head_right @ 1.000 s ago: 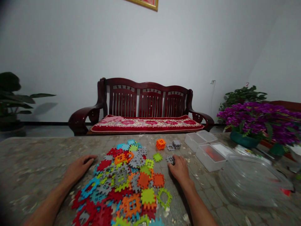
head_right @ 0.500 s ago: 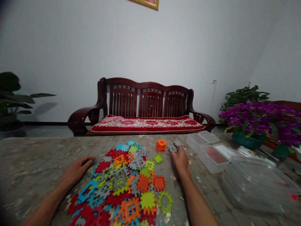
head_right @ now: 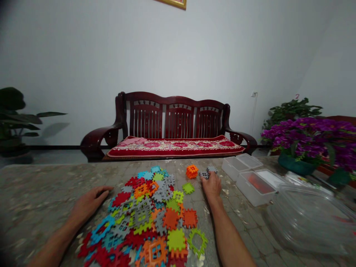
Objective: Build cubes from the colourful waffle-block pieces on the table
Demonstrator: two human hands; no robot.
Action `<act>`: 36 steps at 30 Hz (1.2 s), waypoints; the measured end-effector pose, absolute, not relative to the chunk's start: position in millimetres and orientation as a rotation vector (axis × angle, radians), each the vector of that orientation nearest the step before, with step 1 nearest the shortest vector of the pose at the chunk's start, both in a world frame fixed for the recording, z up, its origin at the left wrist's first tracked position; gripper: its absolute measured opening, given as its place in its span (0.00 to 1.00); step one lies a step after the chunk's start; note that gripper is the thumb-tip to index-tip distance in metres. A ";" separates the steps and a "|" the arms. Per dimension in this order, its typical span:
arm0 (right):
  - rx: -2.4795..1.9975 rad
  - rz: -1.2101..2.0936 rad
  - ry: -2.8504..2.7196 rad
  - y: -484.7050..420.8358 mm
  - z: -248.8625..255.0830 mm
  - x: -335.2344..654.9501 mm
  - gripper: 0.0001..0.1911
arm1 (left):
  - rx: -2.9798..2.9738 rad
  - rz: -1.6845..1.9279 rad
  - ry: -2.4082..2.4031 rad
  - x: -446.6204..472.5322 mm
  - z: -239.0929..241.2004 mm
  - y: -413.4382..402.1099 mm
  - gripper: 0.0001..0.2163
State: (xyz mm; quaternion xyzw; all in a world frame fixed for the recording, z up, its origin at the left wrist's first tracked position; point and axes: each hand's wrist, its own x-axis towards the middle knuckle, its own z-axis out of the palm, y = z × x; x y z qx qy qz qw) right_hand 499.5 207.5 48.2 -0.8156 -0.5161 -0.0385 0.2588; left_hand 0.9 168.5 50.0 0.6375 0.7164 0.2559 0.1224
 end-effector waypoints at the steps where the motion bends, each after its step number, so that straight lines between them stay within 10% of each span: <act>1: -2.222 -0.116 -1.406 206.3 48.9 498.1 0.24 | 1.863 0.741 2.088 1.1 50.4 168.3 0.24; 36: -2.407 -0.135 -1.505 199.3 70.3 472.9 0.21 | 1.896 0.779 2.089 0.5 48.3 168.1 0.22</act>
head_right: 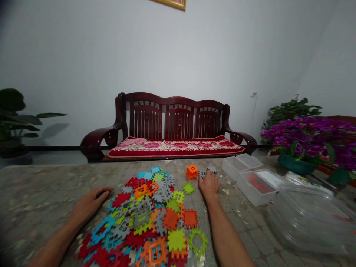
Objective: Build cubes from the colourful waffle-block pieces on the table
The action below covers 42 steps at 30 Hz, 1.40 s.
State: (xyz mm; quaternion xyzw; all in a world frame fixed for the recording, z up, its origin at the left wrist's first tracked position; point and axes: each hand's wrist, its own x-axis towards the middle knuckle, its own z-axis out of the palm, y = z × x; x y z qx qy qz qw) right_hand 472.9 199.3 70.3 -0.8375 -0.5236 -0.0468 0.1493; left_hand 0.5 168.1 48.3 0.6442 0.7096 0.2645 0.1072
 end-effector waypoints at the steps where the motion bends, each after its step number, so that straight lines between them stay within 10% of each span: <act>1: -2.406 -0.151 -1.505 199.8 69.7 472.8 0.20 | 1.895 0.783 2.090 0.7 48.4 168.1 0.22; 42: -2.263 -0.154 -1.587 204.4 56.7 485.9 0.17 | 1.884 0.712 2.095 3.4 53.7 167.2 0.24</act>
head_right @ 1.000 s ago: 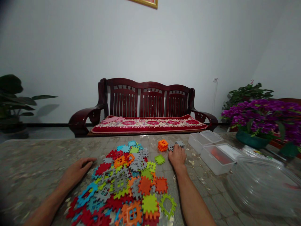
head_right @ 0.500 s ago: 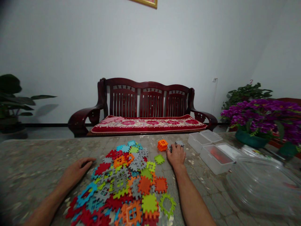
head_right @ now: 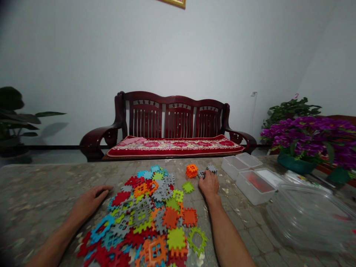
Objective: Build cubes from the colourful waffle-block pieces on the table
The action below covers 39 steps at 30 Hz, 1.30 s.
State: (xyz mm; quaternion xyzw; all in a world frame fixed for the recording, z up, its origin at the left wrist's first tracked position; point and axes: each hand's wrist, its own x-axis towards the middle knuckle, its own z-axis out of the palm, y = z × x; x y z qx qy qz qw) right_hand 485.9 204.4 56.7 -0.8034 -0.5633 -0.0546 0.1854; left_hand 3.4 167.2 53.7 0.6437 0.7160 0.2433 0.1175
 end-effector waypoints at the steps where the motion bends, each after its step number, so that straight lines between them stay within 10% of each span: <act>1: -2.264 -0.155 -1.588 204.7 56.2 485.9 0.17 | 1.886 0.705 2.097 3.7 54.4 166.9 0.24; 20: -1.464 0.112 -1.796 180.8 57.5 428.4 0.12 | 1.915 0.736 2.114 7.9 55.6 163.1 0.20; 31: -1.796 0.384 -2.187 147.5 114.5 359.7 0.37 | 1.928 0.731 2.103 8.3 53.2 162.8 0.20; 39: -1.771 0.382 -2.068 146.5 108.1 358.5 0.28 | 1.929 0.743 2.086 7.6 52.3 164.9 0.21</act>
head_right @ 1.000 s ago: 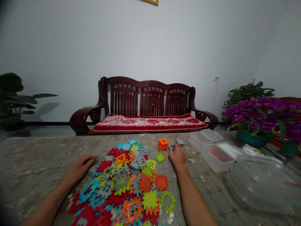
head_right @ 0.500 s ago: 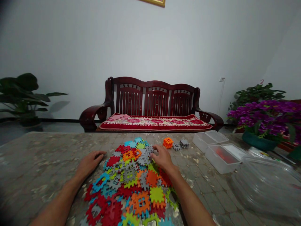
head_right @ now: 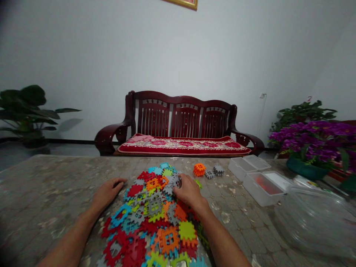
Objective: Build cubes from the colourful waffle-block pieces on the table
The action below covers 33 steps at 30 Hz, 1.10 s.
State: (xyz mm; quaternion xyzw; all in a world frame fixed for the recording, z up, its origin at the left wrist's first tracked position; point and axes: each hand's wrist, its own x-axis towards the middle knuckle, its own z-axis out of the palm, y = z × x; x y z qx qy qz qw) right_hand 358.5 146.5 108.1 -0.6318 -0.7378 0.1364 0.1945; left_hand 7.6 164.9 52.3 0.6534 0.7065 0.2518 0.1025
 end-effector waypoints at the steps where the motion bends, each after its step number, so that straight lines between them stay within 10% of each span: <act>1: -1.729 0.367 -2.044 149.3 107.3 363.6 0.27 | 1.932 0.740 2.083 7.2 51.9 165.1 0.21; 33: -2.158 -0.094 -1.641 153.8 57.7 512.0 0.25 | 1.932 0.787 2.073 -1.4 43.3 170.7 0.23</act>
